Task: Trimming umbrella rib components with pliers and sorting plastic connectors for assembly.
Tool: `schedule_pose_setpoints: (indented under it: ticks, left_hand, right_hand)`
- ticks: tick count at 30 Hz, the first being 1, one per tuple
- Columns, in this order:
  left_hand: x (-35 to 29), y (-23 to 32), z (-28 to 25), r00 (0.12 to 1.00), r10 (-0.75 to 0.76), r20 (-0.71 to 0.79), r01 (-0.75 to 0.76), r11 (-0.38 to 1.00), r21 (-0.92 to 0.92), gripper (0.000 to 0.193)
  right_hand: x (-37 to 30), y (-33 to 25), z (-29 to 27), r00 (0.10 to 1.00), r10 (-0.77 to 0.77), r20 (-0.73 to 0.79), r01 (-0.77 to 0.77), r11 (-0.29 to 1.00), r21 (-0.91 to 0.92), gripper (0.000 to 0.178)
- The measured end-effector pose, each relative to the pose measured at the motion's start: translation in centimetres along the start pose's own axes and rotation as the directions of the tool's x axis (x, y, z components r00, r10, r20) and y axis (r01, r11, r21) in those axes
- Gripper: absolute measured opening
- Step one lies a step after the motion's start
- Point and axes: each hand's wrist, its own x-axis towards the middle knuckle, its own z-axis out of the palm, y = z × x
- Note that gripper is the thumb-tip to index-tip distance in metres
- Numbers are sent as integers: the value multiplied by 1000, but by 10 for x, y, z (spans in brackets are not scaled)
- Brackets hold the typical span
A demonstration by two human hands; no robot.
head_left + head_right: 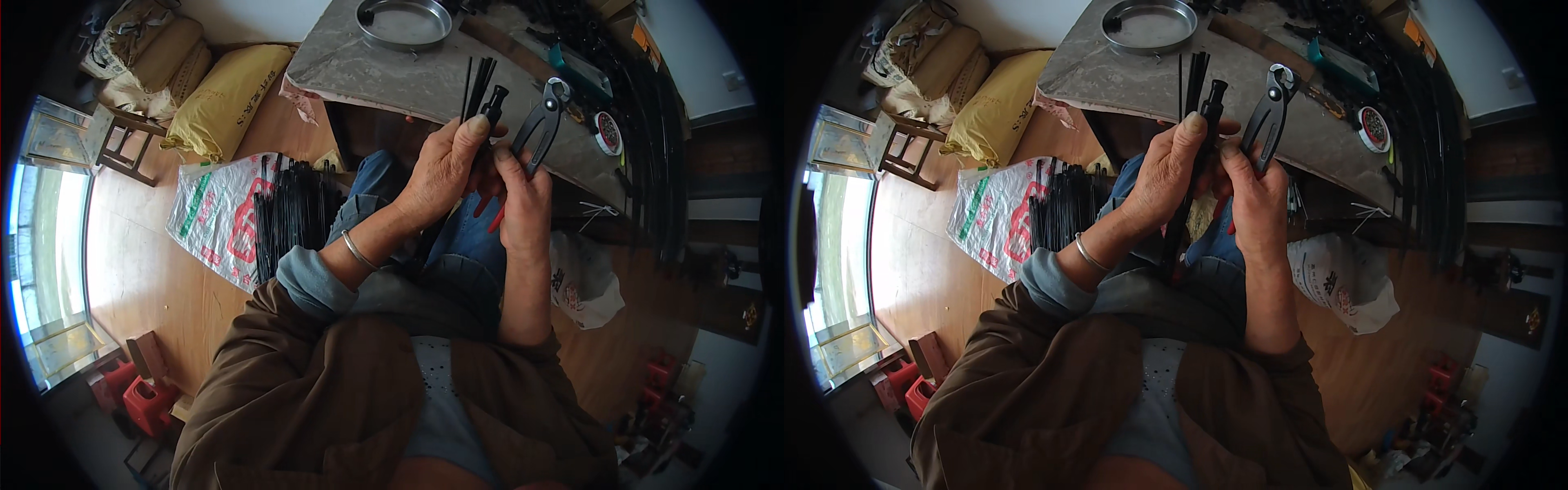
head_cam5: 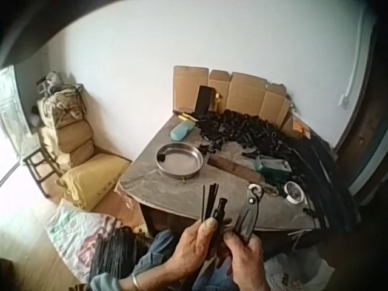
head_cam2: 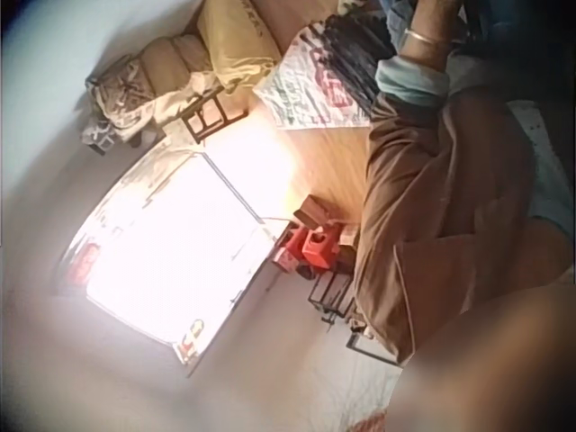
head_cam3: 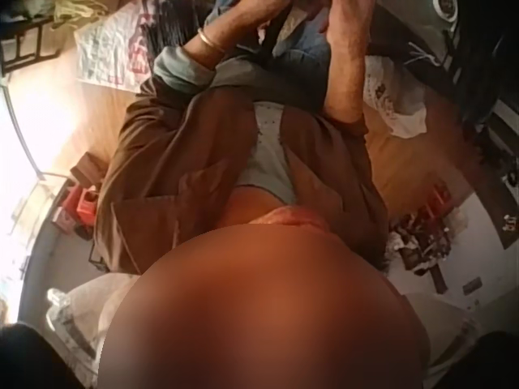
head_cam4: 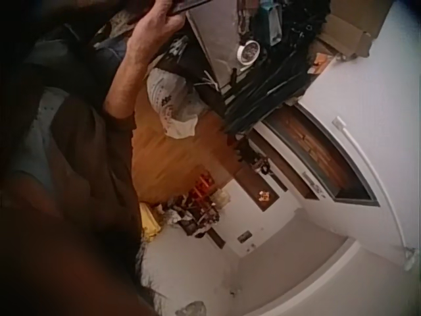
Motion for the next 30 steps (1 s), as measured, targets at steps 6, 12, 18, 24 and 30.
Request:
schedule_pose_setpoints:
  ticks: [6, 12, 18, 24, 30]
  left_hand:
    - [0, 1, -2, 1000, -3, 11, 3, 1000, 3, 53]
    - [-2, 5, 2, 1000, 1, -1, -1, 1000, 11, 55]
    - [-4, 6, 1, 1000, -11, -2, 11, 1000, -4, 57]
    - [-3, 5, 1, 1000, -8, 2, 8, 1000, -13, 57]
    - [-3, 4, 1, 1000, -2, 8, 2, 1000, -7, 55]
  right_hand:
    - [0, 2, 0, 1000, -19, -7, 18, 999, -39, 17]
    - [0, 1, 1, 999, 11, -52, -12, 1000, -24, 19]
    - [0, 2, 1, 998, 3, -55, -5, 999, -32, 20]
    - [0, 6, -2, 999, -2, -46, 2, 1000, -21, 19]
    - [-4, 1, 6, 998, -51, -34, 50, 998, -46, 20]
